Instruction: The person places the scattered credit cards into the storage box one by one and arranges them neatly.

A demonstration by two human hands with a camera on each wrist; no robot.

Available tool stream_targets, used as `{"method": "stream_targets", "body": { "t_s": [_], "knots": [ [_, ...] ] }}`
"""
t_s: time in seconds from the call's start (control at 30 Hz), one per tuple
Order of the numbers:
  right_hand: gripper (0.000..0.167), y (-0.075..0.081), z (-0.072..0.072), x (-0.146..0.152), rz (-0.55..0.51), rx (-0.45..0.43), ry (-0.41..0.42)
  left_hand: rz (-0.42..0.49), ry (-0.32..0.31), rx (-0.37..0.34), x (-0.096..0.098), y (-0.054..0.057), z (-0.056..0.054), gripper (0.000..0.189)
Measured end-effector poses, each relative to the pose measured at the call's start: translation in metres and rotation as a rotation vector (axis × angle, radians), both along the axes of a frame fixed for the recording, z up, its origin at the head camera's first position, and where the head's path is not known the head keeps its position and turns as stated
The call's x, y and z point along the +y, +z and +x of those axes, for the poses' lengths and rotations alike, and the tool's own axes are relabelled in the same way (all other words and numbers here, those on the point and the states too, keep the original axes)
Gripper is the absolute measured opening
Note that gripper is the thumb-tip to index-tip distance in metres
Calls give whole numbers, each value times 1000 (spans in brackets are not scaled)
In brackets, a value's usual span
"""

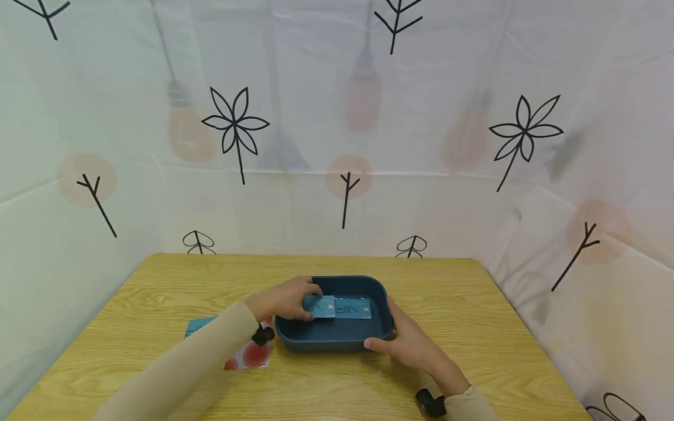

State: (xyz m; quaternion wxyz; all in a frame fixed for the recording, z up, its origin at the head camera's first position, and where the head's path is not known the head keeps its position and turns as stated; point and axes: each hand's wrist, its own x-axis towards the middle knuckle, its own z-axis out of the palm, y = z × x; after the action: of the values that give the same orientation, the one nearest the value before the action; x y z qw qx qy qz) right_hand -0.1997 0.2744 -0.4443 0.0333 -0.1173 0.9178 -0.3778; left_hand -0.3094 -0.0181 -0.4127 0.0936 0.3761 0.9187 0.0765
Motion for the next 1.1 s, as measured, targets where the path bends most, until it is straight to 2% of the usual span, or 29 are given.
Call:
{"method": "stream_targets", "body": {
  "t_s": [0.27,0.53,0.77,1.1],
  "knots": [
    [109,1,0,0,4,-4,-1,-79,7,63,5,-7,-3,52],
    [109,1,0,-1,-17,0,7,-146,29,96,8,-8,1,53],
    [108,1,1,-2,-13,8,5,-185,19,153,10,-10,3,53],
    [108,1,1,-2,-2,8,0,-219,19,168,12,-8,6,53]
  ]
}}
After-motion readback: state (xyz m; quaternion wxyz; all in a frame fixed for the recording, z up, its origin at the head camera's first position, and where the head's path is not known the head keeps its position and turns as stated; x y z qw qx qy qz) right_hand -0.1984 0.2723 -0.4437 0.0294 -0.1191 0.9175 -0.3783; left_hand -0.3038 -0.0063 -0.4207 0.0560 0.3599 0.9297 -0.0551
